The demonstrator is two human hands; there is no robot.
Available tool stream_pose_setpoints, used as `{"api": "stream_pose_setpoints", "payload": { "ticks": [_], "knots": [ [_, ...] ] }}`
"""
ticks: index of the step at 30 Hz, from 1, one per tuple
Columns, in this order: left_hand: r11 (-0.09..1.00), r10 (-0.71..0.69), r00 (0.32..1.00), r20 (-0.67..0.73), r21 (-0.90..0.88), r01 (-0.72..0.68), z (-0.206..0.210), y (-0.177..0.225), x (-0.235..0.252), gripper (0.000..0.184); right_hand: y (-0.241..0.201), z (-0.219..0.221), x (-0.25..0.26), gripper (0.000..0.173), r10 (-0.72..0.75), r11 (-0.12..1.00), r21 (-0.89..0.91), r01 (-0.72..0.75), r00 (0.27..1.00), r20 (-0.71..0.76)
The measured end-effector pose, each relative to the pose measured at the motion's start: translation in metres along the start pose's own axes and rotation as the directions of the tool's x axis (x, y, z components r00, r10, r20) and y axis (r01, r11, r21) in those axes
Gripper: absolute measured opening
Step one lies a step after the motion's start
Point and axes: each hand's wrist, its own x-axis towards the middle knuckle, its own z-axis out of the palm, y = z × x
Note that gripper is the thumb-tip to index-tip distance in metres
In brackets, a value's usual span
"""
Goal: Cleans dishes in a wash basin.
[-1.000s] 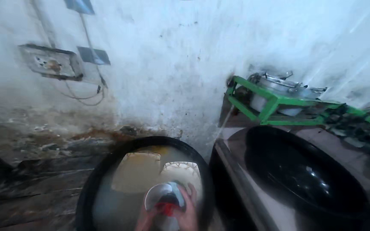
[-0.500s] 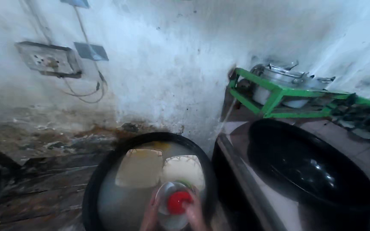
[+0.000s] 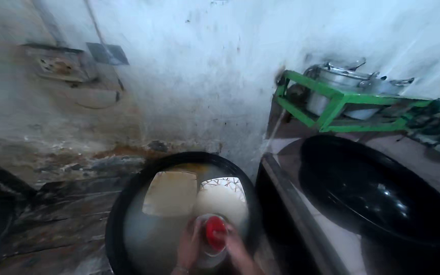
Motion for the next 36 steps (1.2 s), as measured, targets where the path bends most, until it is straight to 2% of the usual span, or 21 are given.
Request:
{"api": "stream_pose_setpoints", "payload": {
  "ticks": [5,8,10,13,16,18,20,24,26,29,31,33,36],
  "knots": [
    [0.972,-0.043,0.998,0.037,-0.231,0.050,-0.016,0.044,0.010,0.054,-0.012,-0.005,-0.004,0.039,0.175,0.976,0.133,-0.170,0.984,-0.033],
    [0.961,-0.095,0.995,0.009,-0.262,0.094,-0.028,0.060,0.018,0.055,-0.009,-0.004,-0.003,0.035,0.228,0.955,0.205,-0.214,0.973,-0.044],
    [0.986,-0.119,0.993,0.021,-0.115,0.121,-0.038,0.061,0.023,0.059,-0.006,-0.003,0.001,0.032,0.233,0.944,0.247,-0.219,0.972,-0.027],
    [0.956,-0.283,0.954,0.100,0.110,0.272,-0.048,0.049,0.022,0.066,-0.006,0.000,0.000,0.031,0.228,0.937,0.273,-0.218,0.974,-0.005],
    [0.925,-0.379,0.906,0.190,0.104,0.365,-0.047,0.026,0.018,0.070,-0.008,0.006,0.000,0.030,0.223,0.938,0.282,-0.203,0.974,-0.041],
    [0.938,-0.347,0.919,0.184,0.051,0.344,-0.042,0.022,0.011,0.068,-0.009,0.008,-0.001,0.034,0.229,0.942,0.265,-0.207,0.972,-0.054],
    [0.950,-0.307,0.943,0.132,0.103,0.295,-0.036,0.034,0.002,0.073,-0.010,0.009,-0.002,0.040,0.238,0.943,0.248,-0.224,0.971,-0.028],
    [0.880,-0.293,0.952,0.088,0.413,0.233,-0.028,0.077,-0.002,0.095,-0.010,0.011,-0.005,0.039,0.254,0.915,0.312,-0.255,0.966,0.044],
    [0.843,-0.307,0.945,0.112,0.494,0.215,-0.027,0.093,-0.001,0.104,-0.011,0.012,-0.007,0.040,0.235,0.909,0.343,-0.238,0.971,0.050],
    [0.854,-0.281,0.938,0.203,0.500,0.147,-0.033,0.108,-0.001,0.111,-0.015,0.013,-0.010,0.046,0.207,0.890,0.411,-0.200,0.978,0.027],
    [0.885,-0.253,0.926,0.280,0.453,0.105,-0.042,0.120,-0.001,0.107,-0.018,0.013,-0.015,0.049,0.185,0.874,0.457,-0.166,0.983,0.002],
    [0.923,-0.189,0.931,0.312,0.379,0.060,-0.051,0.126,-0.001,0.092,-0.019,0.012,-0.020,0.049,0.149,0.866,0.486,-0.118,0.989,-0.024],
    [0.995,-0.064,0.952,0.299,0.094,0.037,-0.062,0.119,0.004,0.062,-0.020,0.011,-0.027,0.049,0.084,0.874,0.485,-0.037,0.994,-0.074]
  ]
}}
